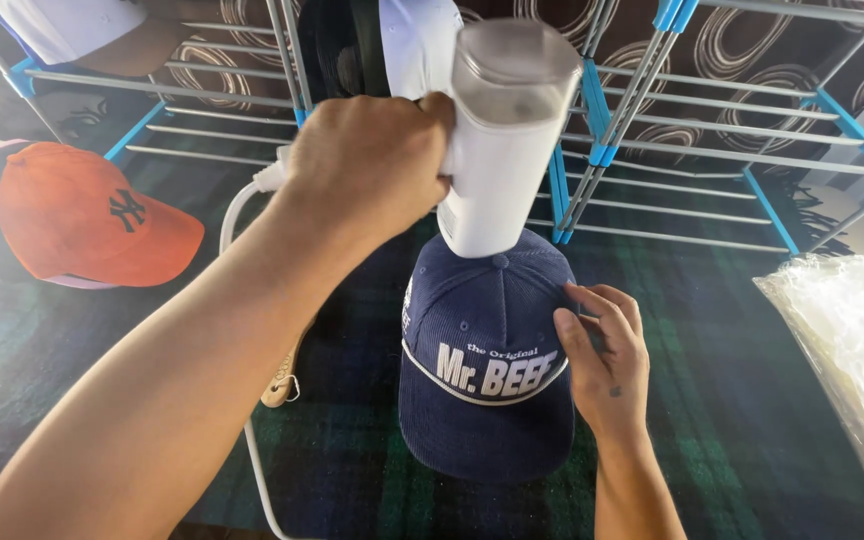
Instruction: The person steams a blue baseball cap using a handheld garment steamer, moving the device over the crown and brim. They then brush the cap with a wooden brush and place it on a wooden hat form before putting it on a metal rack.
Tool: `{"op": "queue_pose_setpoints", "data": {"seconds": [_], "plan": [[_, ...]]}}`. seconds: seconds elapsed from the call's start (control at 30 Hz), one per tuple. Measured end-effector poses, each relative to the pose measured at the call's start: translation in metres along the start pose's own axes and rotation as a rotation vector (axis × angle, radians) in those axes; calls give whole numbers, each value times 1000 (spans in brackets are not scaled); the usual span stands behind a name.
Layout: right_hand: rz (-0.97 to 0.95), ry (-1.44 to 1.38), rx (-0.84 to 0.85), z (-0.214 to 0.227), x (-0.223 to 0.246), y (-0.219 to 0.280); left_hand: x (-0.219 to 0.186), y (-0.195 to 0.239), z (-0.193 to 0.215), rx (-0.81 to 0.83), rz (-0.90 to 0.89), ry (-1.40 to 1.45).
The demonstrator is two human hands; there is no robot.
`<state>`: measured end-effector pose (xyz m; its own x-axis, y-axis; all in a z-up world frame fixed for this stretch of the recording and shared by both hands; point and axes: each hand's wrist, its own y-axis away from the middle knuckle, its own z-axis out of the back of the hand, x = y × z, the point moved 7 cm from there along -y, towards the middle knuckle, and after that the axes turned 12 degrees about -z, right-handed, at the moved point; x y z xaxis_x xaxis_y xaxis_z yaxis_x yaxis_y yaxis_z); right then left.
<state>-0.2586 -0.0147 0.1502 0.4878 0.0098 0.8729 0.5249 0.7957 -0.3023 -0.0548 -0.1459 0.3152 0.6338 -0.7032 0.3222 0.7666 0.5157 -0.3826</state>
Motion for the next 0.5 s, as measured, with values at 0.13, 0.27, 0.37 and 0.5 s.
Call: {"op": "queue_pose_setpoints", "data": {"seconds": [0.13, 0.27, 0.37, 0.5], "plan": [[44, -10, -17, -3, -3, 0, -2, -15, -9, -113, -62, -31], [120, -62, -53, -6, -4, 0, 12, -38, -24, 161, 18, 112], [86, -116, -41, -8, -13, -1, 27, -51, -40, 278, 90, 225], [74, -201, -16, -11, -22, -3, 51, -58, -65, 472, 210, 312]]}}
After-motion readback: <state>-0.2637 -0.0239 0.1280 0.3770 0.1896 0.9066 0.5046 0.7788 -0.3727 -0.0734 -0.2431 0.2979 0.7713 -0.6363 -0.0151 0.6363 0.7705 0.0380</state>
